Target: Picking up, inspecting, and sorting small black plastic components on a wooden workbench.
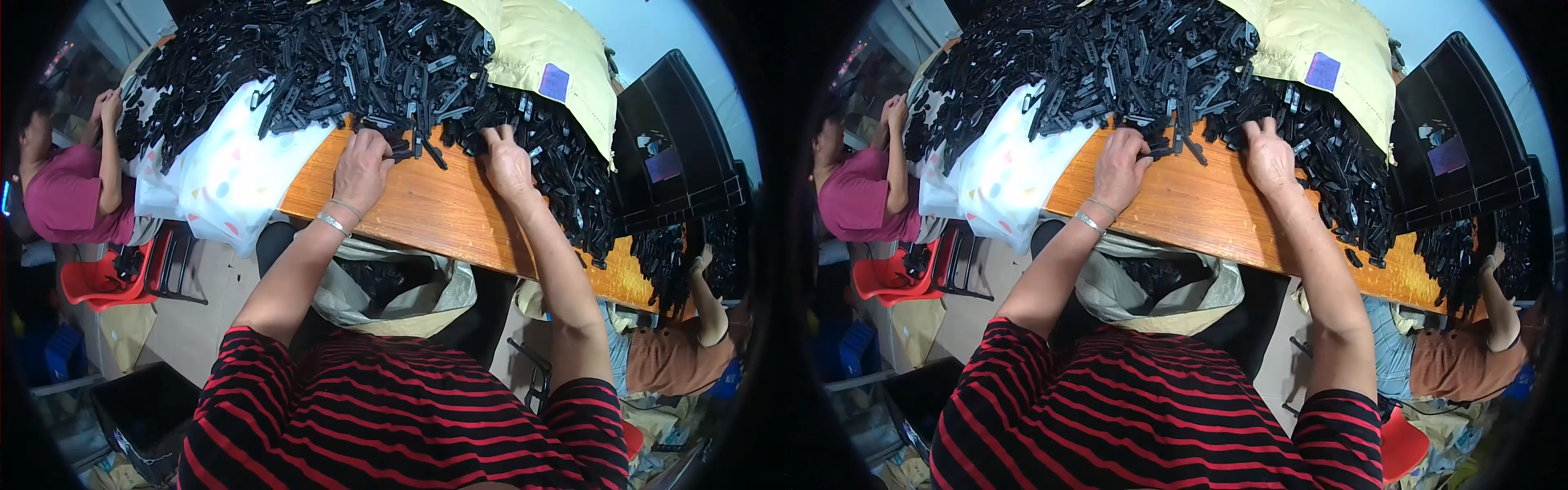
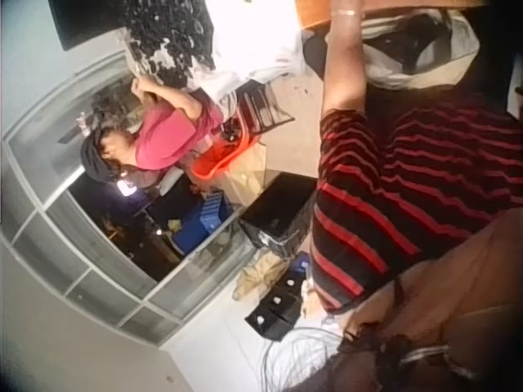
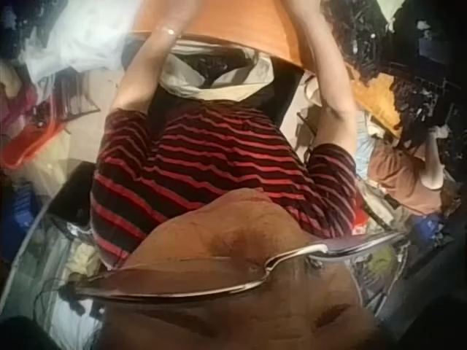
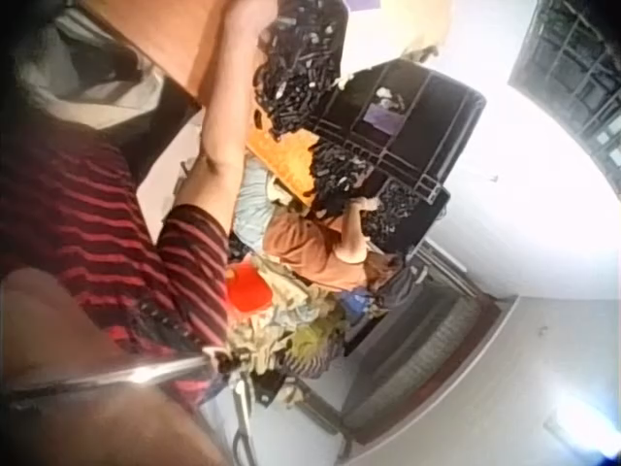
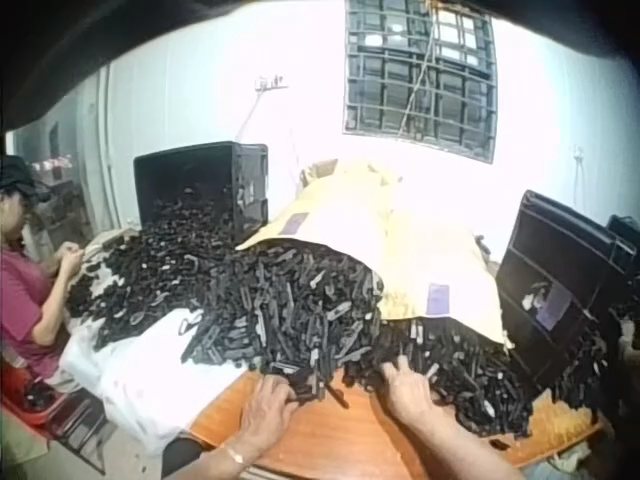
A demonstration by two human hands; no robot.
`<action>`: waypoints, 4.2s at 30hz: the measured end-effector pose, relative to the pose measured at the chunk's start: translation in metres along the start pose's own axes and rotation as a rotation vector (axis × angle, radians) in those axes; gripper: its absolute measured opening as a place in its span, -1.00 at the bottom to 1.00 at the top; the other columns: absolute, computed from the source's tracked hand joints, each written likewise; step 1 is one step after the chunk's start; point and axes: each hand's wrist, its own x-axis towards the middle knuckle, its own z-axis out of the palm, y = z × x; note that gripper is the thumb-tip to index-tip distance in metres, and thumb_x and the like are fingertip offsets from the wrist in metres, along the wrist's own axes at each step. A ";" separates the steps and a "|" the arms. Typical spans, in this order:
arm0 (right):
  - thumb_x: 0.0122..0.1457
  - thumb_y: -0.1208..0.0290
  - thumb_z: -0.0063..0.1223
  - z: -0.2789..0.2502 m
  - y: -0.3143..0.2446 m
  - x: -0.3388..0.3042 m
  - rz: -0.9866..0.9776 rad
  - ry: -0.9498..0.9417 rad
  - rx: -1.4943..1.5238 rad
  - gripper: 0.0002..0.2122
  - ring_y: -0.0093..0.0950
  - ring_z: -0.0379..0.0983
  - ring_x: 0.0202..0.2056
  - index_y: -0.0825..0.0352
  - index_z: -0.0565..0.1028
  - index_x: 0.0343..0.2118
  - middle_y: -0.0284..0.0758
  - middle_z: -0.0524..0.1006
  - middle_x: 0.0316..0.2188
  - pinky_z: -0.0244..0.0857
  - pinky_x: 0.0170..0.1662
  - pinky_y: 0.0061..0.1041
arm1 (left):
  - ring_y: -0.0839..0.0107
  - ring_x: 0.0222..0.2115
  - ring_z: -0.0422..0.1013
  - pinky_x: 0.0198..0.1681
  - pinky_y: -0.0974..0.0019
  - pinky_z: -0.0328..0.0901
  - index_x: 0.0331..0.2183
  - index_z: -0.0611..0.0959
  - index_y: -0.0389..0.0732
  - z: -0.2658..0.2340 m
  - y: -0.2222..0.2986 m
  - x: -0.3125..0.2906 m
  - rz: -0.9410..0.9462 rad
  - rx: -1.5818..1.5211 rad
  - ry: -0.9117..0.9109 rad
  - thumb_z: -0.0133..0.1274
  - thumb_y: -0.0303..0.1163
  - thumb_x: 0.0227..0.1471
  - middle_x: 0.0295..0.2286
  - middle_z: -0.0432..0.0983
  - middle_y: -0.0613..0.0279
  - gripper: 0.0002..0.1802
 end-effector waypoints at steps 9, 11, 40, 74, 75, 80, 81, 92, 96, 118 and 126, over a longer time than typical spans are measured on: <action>-0.12 0.57 0.24 -0.012 -0.045 -0.039 -0.072 -0.046 0.377 -0.50 -0.09 0.41 -0.20 0.32 0.35 -0.04 -0.08 0.44 -0.24 0.33 -0.16 -0.28 | 0.13 -0.26 0.31 -0.21 0.19 0.25 -0.48 0.47 -0.26 -0.009 0.008 -0.010 0.043 -0.079 -0.094 0.19 -0.56 -0.26 -0.35 0.37 0.13 -0.77; -0.16 0.60 0.27 -0.012 -0.045 -0.042 -0.058 -0.050 0.490 -0.50 -0.11 0.42 -0.21 0.36 0.37 -0.08 -0.09 0.45 -0.28 0.32 -0.16 -0.31 | 0.13 -0.24 0.32 -0.20 0.20 0.25 -0.48 0.47 -0.26 -0.010 0.009 -0.014 0.060 -0.107 -0.110 0.20 -0.56 -0.27 -0.33 0.38 0.13 -0.76; -0.02 0.48 0.13 -0.007 -0.047 -0.028 -0.193 -0.089 0.064 -0.76 -0.10 0.45 -0.40 0.30 0.46 -0.23 -0.13 0.44 -0.34 0.35 -0.33 -0.22 | 0.18 -0.26 0.30 -0.23 0.21 0.28 -0.54 0.50 -0.21 -0.015 0.010 -0.021 0.094 -0.020 -0.021 0.19 -0.54 -0.30 -0.40 0.37 0.19 -0.81; 0.07 0.42 0.09 0.012 -0.095 -0.061 0.012 0.066 0.539 -0.87 -0.11 0.46 -0.44 0.38 0.44 -0.47 -0.10 0.49 -0.54 0.32 -0.40 -0.28 | 0.23 -0.44 0.36 -0.41 0.27 0.27 -0.56 0.48 -0.23 -0.019 0.014 -0.033 0.099 -0.165 0.061 0.18 -0.59 -0.29 -0.50 0.44 0.22 -0.82; 0.06 0.40 0.09 0.012 -0.098 -0.062 0.020 0.061 0.559 -0.85 -0.12 0.46 -0.42 0.37 0.43 -0.49 -0.10 0.50 -0.54 0.33 -0.38 -0.26 | 0.28 -0.46 0.36 -0.45 0.31 0.27 -0.57 0.48 -0.24 -0.020 0.016 -0.037 0.051 -0.219 0.056 0.18 -0.60 -0.28 -0.49 0.44 0.24 -0.82; 0.08 0.38 0.06 0.014 -0.110 -0.063 -0.006 0.030 0.424 -0.85 -0.10 0.44 -0.40 0.36 0.44 -0.47 -0.10 0.49 -0.46 0.31 -0.35 -0.22 | 0.44 -0.50 0.35 -0.55 0.46 0.24 -0.55 0.49 -0.26 -0.024 0.022 -0.046 -0.056 -0.333 0.073 0.18 -0.62 -0.26 -0.47 0.45 0.27 -0.83; 0.08 0.38 0.06 0.014 -0.106 -0.063 -0.004 0.030 0.424 -0.85 -0.10 0.44 -0.40 0.36 0.44 -0.47 -0.10 0.49 -0.46 0.31 -0.35 -0.22 | 0.34 -0.46 0.36 -0.46 0.36 0.25 -0.54 0.50 -0.23 -0.025 0.024 -0.047 -0.082 -0.360 0.054 0.19 -0.60 -0.27 -0.50 0.44 0.27 -0.82; 0.20 0.42 -0.02 -0.009 -0.090 -0.070 0.322 -0.305 1.105 -0.86 -0.67 0.32 -0.71 0.41 0.44 -0.37 -0.37 0.47 -0.65 0.18 -0.65 -0.67 | 0.67 -0.58 0.31 -0.54 0.58 0.22 -0.38 0.55 -0.30 -0.027 0.042 -0.037 -0.272 -0.730 -0.231 0.19 -0.60 -0.18 -0.47 0.45 0.35 -0.79; 0.20 0.44 -0.02 -0.006 -0.095 -0.079 0.409 -0.330 1.260 -0.88 -0.69 0.27 -0.76 0.39 0.40 -0.40 -0.38 0.46 -0.65 0.14 -0.70 -0.72 | 0.71 -0.59 0.31 -0.57 0.63 0.20 -0.32 0.56 -0.32 -0.032 0.031 -0.029 -0.535 -0.932 -0.428 0.16 -0.49 -0.06 -0.53 0.47 0.39 -0.80; 0.19 0.44 0.00 0.008 -0.099 -0.063 0.419 -0.384 0.994 -0.84 -0.62 0.31 -0.78 0.35 0.31 -0.47 -0.36 0.44 -0.73 0.11 -0.77 -0.68 | 0.30 -0.53 0.42 -0.43 0.27 0.30 -0.53 0.59 -0.28 -0.004 0.022 -0.028 -0.339 -0.246 -0.305 0.23 -0.31 -0.17 -0.55 0.48 0.13 -0.76; 0.10 0.44 0.11 -0.031 -0.089 -0.083 0.258 -0.767 0.888 -0.86 -0.57 0.39 -0.69 0.37 0.41 -0.46 -0.35 0.42 -0.73 0.22 -0.70 -0.57 | 0.38 -0.53 0.41 -0.41 0.33 0.30 -0.47 0.61 -0.27 -0.043 0.029 -0.041 -0.349 -0.329 -0.433 0.21 -0.28 -0.13 -0.56 0.46 0.14 -0.76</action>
